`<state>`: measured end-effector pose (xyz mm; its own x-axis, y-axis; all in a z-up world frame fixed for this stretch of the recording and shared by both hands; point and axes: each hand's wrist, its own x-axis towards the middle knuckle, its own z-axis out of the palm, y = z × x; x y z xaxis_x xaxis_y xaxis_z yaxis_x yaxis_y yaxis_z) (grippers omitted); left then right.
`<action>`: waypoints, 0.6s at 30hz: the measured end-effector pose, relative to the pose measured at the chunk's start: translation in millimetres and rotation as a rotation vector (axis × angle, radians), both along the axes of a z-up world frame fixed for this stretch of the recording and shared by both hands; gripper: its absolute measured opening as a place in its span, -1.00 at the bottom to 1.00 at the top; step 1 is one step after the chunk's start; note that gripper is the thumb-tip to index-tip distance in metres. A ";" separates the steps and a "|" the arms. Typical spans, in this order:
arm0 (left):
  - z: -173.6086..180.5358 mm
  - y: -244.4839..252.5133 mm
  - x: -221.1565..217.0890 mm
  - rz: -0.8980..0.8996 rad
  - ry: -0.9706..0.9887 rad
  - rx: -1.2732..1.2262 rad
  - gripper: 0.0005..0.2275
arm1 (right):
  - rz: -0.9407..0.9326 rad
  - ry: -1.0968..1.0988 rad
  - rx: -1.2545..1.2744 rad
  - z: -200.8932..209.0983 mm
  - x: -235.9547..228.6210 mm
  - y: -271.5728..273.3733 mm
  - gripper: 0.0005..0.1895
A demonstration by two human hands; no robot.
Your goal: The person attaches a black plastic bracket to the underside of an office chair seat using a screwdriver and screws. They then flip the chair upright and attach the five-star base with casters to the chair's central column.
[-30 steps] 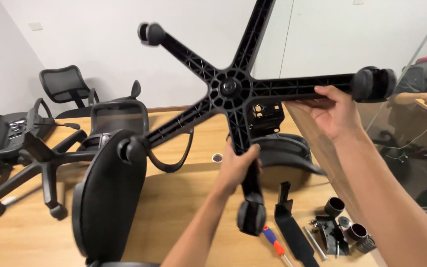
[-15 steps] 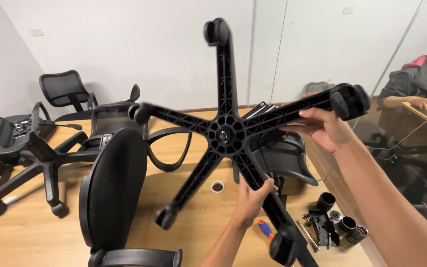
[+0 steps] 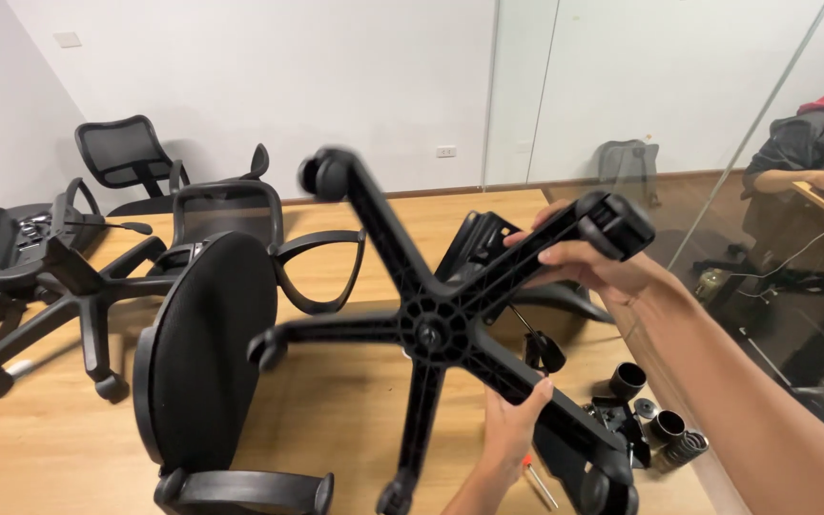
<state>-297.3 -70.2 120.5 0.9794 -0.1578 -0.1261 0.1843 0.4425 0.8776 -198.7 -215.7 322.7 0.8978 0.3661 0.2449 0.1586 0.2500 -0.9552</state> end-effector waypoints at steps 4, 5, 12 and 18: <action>-33.1 -24.8 -4.6 0.016 0.105 -0.130 -0.47 | 0.004 0.025 -0.076 -7.7 -4.6 6.4 -0.67; -39.4 -28.7 -6.2 0.058 0.129 -0.157 -0.44 | 0.056 0.003 -0.085 -10.3 -4.4 8.0 -0.67; -49.1 -38.6 -16.7 0.108 0.454 -0.204 -0.37 | 0.209 -0.042 -0.174 -26.2 -8.4 23.6 -0.61; -64.7 -52.8 -18.5 0.217 0.560 -0.463 -0.47 | 0.273 -0.090 -0.319 -32.2 -6.0 40.9 -0.63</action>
<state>-315.8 -123.0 55.9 0.8034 -0.1273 -0.5816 0.4150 0.8202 0.3938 -204.7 -174.8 290.5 0.7379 0.6572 0.1538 0.2137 -0.0113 -0.9768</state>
